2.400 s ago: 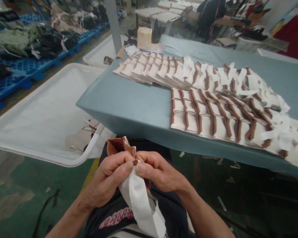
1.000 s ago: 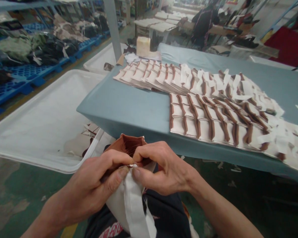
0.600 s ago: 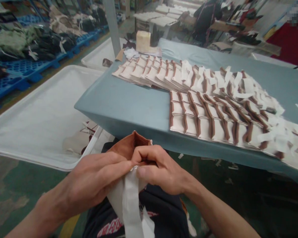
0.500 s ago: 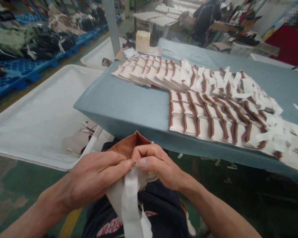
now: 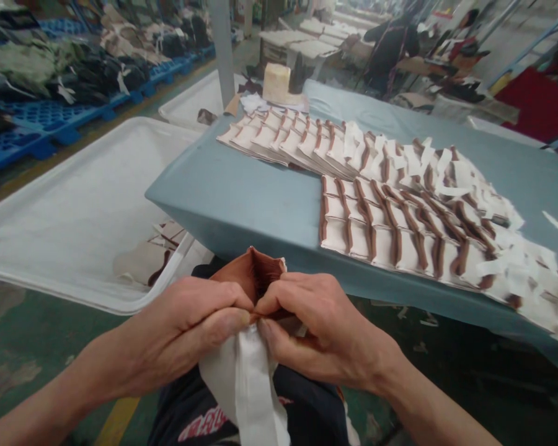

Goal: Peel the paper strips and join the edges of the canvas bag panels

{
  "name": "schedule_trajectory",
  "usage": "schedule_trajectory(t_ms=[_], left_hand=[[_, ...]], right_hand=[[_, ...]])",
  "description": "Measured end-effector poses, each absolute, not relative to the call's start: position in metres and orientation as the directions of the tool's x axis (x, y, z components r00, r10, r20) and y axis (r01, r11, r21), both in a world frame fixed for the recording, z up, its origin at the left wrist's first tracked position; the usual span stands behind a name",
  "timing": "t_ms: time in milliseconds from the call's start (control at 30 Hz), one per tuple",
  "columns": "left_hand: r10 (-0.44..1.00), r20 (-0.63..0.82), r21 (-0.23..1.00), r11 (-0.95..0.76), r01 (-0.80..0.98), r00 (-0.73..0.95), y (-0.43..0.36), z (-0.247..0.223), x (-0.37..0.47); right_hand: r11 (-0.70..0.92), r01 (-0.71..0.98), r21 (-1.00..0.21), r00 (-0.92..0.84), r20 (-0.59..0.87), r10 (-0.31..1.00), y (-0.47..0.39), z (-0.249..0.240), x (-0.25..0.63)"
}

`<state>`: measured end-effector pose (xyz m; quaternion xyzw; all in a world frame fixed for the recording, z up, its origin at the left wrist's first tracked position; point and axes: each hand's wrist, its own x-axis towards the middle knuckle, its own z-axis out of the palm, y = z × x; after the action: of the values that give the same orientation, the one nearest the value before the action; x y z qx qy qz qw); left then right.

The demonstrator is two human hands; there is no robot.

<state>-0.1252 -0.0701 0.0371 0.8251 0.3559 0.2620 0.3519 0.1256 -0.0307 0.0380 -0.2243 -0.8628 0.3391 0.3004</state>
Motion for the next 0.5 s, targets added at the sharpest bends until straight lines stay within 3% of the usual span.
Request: schedule_trajectory(t_ms=[67,167,233,500], left_hand=[[0.753,0.213,0.724,-0.55,0.417,0.622,-0.065,0.039,-0.124],[0.672,0.352,0.54,-0.714,0.445,0.651,-0.062,0.034,-0.125],[0.643,0.369,0.473,-0.751,0.46,0.671,-0.062,0.032,-0.127],[0.667,0.208,0.475,-0.708,0.522,0.715,-0.071,0.064,-0.111]], right_hand=[[0.649,0.156,-0.744,-0.739,0.348,0.576,-0.029,0.04,0.128],[0.563,0.118,-0.818,-0.77,0.283,0.571,-0.027,0.038,0.132],[0.522,0.112,-0.845,-0.785,0.248,0.569,-0.026,0.036,0.135],[0.646,0.126,-0.753,-0.827,0.279,0.487,-0.033,0.058,0.136]])
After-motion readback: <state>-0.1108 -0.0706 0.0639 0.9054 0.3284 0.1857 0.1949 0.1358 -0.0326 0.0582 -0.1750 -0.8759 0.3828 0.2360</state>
